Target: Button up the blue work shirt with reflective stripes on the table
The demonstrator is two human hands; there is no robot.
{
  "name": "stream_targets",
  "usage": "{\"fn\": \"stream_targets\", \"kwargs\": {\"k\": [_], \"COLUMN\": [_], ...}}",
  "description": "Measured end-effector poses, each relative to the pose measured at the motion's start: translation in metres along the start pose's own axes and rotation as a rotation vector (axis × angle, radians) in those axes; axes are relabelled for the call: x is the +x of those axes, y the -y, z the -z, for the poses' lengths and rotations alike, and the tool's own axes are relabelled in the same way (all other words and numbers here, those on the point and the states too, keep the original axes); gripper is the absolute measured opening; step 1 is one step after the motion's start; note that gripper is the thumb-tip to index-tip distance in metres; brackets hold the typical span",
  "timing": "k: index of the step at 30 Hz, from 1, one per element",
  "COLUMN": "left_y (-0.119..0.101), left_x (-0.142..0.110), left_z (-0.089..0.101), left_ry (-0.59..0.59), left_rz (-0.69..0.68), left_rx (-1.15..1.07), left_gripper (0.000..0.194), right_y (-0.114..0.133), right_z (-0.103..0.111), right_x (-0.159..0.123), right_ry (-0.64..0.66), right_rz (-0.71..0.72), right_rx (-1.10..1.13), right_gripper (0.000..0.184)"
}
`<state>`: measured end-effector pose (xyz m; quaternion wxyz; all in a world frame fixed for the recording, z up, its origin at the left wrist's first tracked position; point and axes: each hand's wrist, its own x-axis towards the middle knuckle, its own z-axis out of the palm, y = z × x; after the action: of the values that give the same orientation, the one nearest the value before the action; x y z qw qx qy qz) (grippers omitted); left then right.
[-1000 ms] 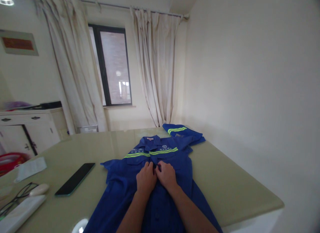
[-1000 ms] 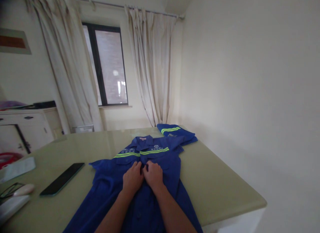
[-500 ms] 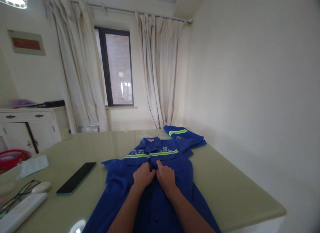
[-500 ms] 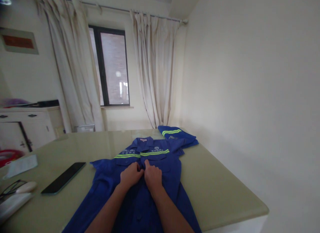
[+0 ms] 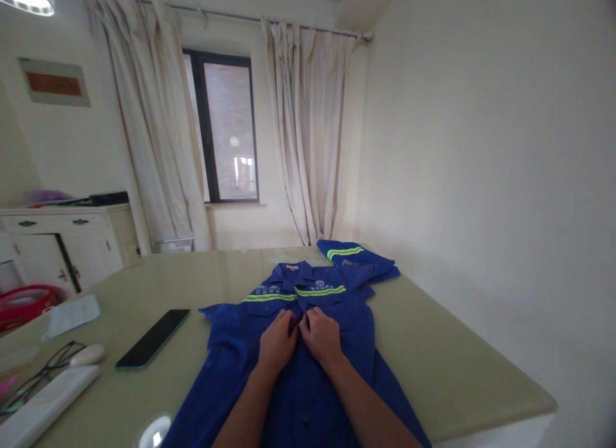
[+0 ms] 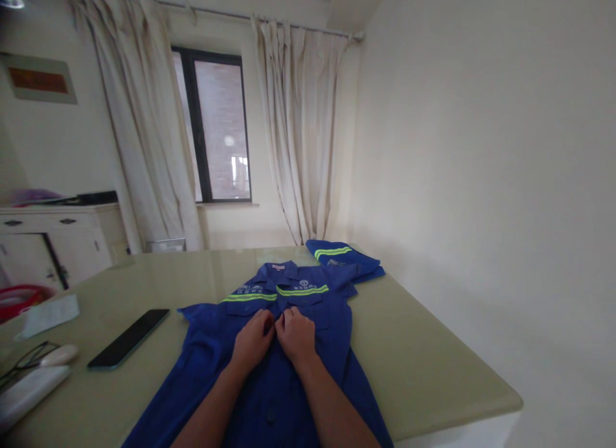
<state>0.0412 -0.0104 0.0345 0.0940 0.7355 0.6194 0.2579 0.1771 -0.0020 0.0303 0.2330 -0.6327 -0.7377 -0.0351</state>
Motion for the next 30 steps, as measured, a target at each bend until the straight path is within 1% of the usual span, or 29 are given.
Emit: {"fn": "stream_targets", "kwargs": {"k": [3, 6, 10, 13, 16, 20, 24, 26, 28, 29, 30], "left_y": [0.001, 0.005, 0.009, 0.012, 0.015, 0.018, 0.017, 0.016, 0.015, 0.016, 0.016], "left_x": [-0.001, 0.001, 0.004, 0.005, 0.007, 0.007, 0.006, 0.007, 0.007, 0.007, 0.008], "left_z": [0.0, -0.003, -0.005, -0.006, -0.009, -0.012, -0.012, -0.012, -0.012, -0.012, -0.012], "left_ry": [-0.04, -0.076, -0.078, -0.076, -0.097, -0.137, -0.15, -0.154, -0.144, -0.136, -0.127], "left_rz": [-0.067, -0.111, -0.122, -0.116, -0.124, -0.158, -0.167, -0.164, -0.166, -0.171, -0.178], "left_rx": [-0.072, -0.111, -0.176, -0.223, -0.258, -0.275, -0.261, -0.258, -0.262, -0.266, -0.27], "left_gripper": [0.014, 0.017, 0.018, 0.019, 0.018, 0.017, 0.016, 0.016, 0.017, 0.017, 0.018], "right_y": [-0.002, -0.007, -0.013, -0.015, -0.015, -0.016, -0.017, -0.018, -0.018, -0.018, -0.018], "right_z": [0.001, -0.001, -0.003, -0.004, -0.005, -0.008, -0.009, -0.007, -0.006, -0.006, -0.007], "right_x": [-0.001, 0.002, 0.005, 0.006, 0.006, 0.006, 0.008, 0.008, 0.008, 0.008, 0.008], "right_ry": [-0.002, -0.007, -0.001, 0.022, 0.024, 0.001, 0.019, 0.046, 0.1, 0.129, 0.152], "right_rz": [0.014, 0.078, 0.124, 0.13, 0.122, 0.107, 0.084, 0.073, 0.028, 0.001, -0.02], "right_rx": [0.06, 0.193, 0.377, 0.473, 0.516, 0.521, 0.582, 0.669, 0.768, 0.805, 0.827], "right_gripper": [0.026, 0.022, 0.013, 0.013, 0.016, 0.017, 0.018, 0.022, 0.036, 0.039, 0.038]}}
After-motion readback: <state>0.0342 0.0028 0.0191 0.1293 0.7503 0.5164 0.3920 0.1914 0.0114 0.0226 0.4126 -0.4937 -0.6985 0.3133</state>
